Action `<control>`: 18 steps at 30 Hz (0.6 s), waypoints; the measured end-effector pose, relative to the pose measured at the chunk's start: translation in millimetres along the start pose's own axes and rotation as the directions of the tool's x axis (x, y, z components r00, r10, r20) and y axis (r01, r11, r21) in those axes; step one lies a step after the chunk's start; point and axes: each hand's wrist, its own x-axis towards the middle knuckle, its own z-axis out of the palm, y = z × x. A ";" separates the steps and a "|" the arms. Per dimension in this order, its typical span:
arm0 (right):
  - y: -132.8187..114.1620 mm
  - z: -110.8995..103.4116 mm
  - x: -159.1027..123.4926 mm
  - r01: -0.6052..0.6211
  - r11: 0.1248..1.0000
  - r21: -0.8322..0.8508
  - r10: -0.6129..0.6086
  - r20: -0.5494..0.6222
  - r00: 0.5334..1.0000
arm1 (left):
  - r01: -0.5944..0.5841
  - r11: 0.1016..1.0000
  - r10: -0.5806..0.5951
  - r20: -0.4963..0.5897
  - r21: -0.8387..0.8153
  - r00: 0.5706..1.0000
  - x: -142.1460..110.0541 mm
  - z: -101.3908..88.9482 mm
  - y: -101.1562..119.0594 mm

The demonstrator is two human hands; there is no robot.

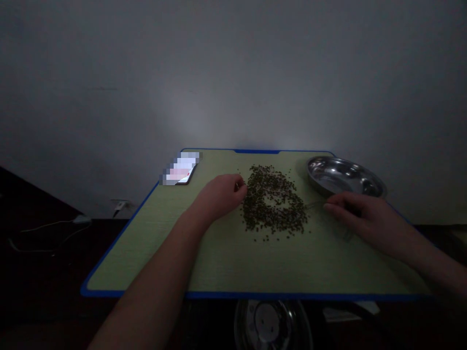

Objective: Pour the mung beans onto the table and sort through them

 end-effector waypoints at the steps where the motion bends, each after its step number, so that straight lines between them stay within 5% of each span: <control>1: -1.4 2.0 1.9 -0.001 1.000 0.013 0.001 0.011 1.000 | -0.002 1.000 0.002 -0.003 -0.002 1.000 0.1 -0.2 -0.3; 18: -26.7 23.7 16.5 0.119 0.992 0.032 -0.121 0.105 0.987 | 0.010 1.000 -0.010 0.013 0.010 1.000 0.5 0.4 -0.6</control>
